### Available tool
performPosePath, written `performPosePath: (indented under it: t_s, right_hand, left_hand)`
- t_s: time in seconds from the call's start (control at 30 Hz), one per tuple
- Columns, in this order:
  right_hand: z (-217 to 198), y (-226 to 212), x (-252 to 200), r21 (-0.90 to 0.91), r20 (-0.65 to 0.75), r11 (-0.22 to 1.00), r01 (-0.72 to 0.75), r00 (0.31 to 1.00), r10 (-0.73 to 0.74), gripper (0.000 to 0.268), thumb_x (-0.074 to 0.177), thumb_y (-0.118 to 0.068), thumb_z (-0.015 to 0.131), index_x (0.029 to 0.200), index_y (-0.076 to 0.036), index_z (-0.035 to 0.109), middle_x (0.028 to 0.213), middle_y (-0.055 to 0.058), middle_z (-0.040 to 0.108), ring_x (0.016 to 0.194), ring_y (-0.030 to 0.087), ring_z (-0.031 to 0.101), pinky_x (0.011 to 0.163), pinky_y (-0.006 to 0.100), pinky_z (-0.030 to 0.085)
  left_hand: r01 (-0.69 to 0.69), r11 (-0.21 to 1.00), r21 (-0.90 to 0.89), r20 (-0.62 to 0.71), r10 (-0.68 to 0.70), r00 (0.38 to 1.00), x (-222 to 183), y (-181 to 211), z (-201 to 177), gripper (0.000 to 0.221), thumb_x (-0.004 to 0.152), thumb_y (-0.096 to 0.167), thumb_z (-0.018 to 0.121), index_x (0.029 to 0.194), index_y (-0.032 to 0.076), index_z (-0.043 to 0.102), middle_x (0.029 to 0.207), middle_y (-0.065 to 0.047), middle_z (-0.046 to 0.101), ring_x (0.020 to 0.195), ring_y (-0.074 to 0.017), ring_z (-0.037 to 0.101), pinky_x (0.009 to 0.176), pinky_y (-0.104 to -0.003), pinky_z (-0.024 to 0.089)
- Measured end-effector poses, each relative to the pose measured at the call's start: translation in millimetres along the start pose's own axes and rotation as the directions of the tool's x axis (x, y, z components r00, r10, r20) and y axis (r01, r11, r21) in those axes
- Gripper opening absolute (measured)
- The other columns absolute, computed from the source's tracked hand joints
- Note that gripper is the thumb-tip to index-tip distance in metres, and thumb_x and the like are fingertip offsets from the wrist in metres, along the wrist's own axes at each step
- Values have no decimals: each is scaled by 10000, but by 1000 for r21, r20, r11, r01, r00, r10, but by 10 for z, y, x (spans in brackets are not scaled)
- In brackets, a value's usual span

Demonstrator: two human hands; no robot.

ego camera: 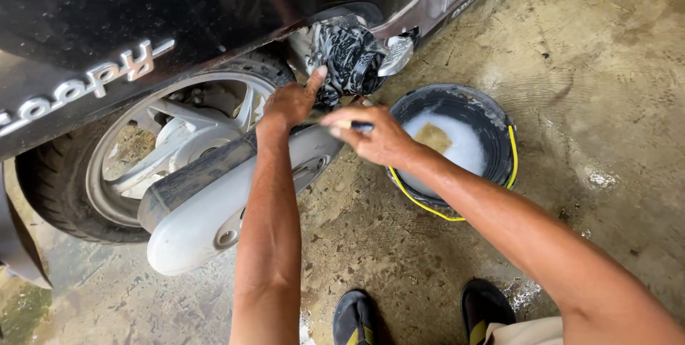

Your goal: The person scrubs the lower side panel and wheel area of a black motorcycle using a brush and soapy water from a bucket. They repeatedly dip the brush into the bucket to apply soap and scrub the vehicle's bodywork and wheel components.

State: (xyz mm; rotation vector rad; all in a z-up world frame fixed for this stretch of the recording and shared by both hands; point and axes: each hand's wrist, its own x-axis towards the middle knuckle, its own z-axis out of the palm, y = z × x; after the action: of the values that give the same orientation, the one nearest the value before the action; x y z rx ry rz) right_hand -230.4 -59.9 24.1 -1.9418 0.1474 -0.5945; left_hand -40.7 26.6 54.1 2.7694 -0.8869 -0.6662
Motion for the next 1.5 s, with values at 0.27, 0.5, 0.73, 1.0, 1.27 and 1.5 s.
performPosePath:
  t_s: [0.27,0.5,0.73,1.0,1.27,1.5]
  right_hand:
    - [59,64,25,103,33,995,-1,999,-3,201,979,-70,642,1148,-112,743,955,205,759,864,315,734,760,446,595]
    - [-54,-109,26,-55,11,997,-52,999,52,210,996,-62,590,1139,-123,731,988,200,743,803,338,732,760,444,626]
    - [19,124,117,-93,-52,989,115,991,-120,189,933,-103,689,1100,-158,756,938,181,722,904,391,720,797,492,576]
    - [-1,-3,157,-271,-85,959,86,990,-113,97,896,-146,689,963,-169,754,841,142,730,810,364,729,672,434,591]
    - [-297,-29,268,-217,-41,975,-53,998,45,122,905,-276,702,992,-219,766,735,165,719,787,383,721,680,478,573]
    - [-77,143,26,-121,-51,971,205,976,-212,101,920,-163,715,989,-98,750,836,243,719,791,428,723,667,490,584]
  left_hand:
    - [-262,942,-211,-71,252,965,1,-119,-18,883,993,793,324,1426,75,603,1399,-243,615,1373,-475,492,1170,-603,375]
    - [-285,941,-181,-88,274,958,72,-151,28,830,1072,673,299,1504,-10,488,1446,-293,549,1387,-506,461,1176,-617,363]
    - [-196,980,-23,-69,194,979,234,-399,125,821,1027,730,319,1390,55,613,1310,-266,655,1297,-484,562,1102,-618,428]
    - [50,994,97,-92,-42,995,92,-496,254,738,999,708,235,1422,210,580,1265,-223,689,1228,-457,633,1050,-598,481]
    - [27,960,278,-365,80,928,-708,-412,87,683,1069,635,276,1076,112,716,983,-191,761,966,-429,749,884,-561,583]
    - [72,921,383,-533,156,832,-1154,-668,290,573,1080,551,391,1061,87,727,949,-165,750,926,-414,747,825,-560,572]
